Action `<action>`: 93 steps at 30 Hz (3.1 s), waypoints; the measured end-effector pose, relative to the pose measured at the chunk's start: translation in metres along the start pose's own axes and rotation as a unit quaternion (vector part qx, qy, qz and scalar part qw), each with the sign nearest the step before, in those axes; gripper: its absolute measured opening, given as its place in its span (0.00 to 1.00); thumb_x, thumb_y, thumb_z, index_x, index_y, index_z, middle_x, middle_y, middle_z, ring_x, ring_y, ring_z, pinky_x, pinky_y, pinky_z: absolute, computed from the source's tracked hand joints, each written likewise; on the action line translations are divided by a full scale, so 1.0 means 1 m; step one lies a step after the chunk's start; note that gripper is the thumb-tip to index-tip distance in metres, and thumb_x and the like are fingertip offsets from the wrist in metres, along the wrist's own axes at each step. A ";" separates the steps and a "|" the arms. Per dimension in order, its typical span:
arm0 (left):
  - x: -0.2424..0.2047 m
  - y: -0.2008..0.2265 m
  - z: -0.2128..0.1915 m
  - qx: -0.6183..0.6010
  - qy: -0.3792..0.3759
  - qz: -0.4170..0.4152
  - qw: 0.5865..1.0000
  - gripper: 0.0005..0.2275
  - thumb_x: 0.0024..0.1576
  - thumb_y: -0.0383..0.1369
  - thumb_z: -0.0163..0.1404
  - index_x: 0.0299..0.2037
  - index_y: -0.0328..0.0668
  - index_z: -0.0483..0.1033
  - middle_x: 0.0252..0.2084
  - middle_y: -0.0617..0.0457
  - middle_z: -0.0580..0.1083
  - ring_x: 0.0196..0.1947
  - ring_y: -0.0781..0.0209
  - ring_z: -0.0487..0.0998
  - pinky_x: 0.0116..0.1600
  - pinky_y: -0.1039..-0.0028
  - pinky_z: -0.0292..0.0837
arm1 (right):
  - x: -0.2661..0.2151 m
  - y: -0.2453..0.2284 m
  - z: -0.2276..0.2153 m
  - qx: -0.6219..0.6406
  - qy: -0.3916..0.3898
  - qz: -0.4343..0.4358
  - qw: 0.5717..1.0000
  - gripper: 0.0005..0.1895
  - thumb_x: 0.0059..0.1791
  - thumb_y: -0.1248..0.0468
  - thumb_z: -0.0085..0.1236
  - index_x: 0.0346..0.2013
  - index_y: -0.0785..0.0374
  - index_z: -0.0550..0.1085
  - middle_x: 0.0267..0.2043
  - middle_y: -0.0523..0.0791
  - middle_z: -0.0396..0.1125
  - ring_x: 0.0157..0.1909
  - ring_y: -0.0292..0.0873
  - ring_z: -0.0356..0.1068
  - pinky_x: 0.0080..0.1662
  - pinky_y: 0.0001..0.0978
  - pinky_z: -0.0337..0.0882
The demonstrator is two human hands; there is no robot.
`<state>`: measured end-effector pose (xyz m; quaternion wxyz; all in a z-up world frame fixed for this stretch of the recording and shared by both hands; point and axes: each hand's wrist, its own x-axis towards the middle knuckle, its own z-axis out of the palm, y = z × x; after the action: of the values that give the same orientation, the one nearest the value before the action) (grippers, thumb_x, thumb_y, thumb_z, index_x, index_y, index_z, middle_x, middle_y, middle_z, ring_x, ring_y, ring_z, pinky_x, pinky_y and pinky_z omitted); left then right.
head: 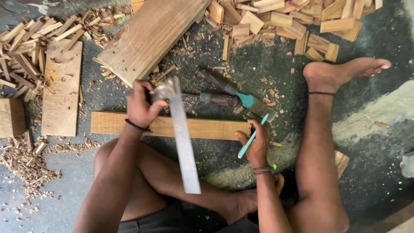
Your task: The person sits on the floor and uses a try square and a pencil to mark lines on a wooden plank. They repeatedly position the square on the wood and draw lines along its edge to create measurement marks.
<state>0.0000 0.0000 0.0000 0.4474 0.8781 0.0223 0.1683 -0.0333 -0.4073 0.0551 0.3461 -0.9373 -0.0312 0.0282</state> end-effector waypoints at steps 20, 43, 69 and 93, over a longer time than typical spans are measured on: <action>0.019 0.085 0.017 -0.043 -0.089 0.049 0.994 0.12 0.62 0.38 0.59 0.34 0.41 0.70 0.23 0.46 0.71 0.20 0.50 0.74 0.28 0.63 0.69 | -0.022 -0.024 -0.007 -0.073 0.069 -0.155 0.983 0.31 0.45 0.54 0.70 0.57 0.64 0.68 0.64 0.52 0.68 0.62 0.60 0.67 0.63 0.54 0.62; 0.032 0.079 0.028 -0.040 -0.171 0.059 0.983 0.14 0.61 0.40 0.59 0.33 0.40 0.69 0.20 0.45 0.72 0.20 0.43 0.75 0.27 0.58 0.69 | -0.014 -0.029 -0.008 0.020 0.043 -0.130 0.990 0.27 0.36 0.65 0.78 0.40 0.66 0.69 0.55 0.55 0.69 0.54 0.56 0.72 0.51 0.45 0.74; 0.043 0.071 0.029 0.015 -0.207 0.078 0.975 0.15 0.60 0.44 0.56 0.30 0.42 0.69 0.21 0.44 0.72 0.21 0.39 0.75 0.28 0.55 0.68 | -0.003 -0.027 -0.022 0.057 -0.014 -0.061 0.996 0.22 0.42 0.60 0.73 0.45 0.65 0.74 0.50 0.49 0.75 0.46 0.46 0.75 0.46 0.38 0.74; 0.036 0.080 0.024 0.045 -0.222 0.086 0.970 0.16 0.60 0.44 0.57 0.30 0.42 0.70 0.22 0.45 0.74 0.24 0.41 0.77 0.29 0.55 0.70 | -0.021 -0.034 -0.018 0.077 0.022 -0.075 0.994 0.22 0.44 0.62 0.72 0.41 0.65 0.66 0.56 0.51 0.71 0.53 0.53 0.72 0.51 0.41 0.72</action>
<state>0.0323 -0.0603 0.0604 0.3849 0.9113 -0.1459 0.0064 -0.0538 -0.3943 0.0914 0.4192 -0.9032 -0.0910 -0.0160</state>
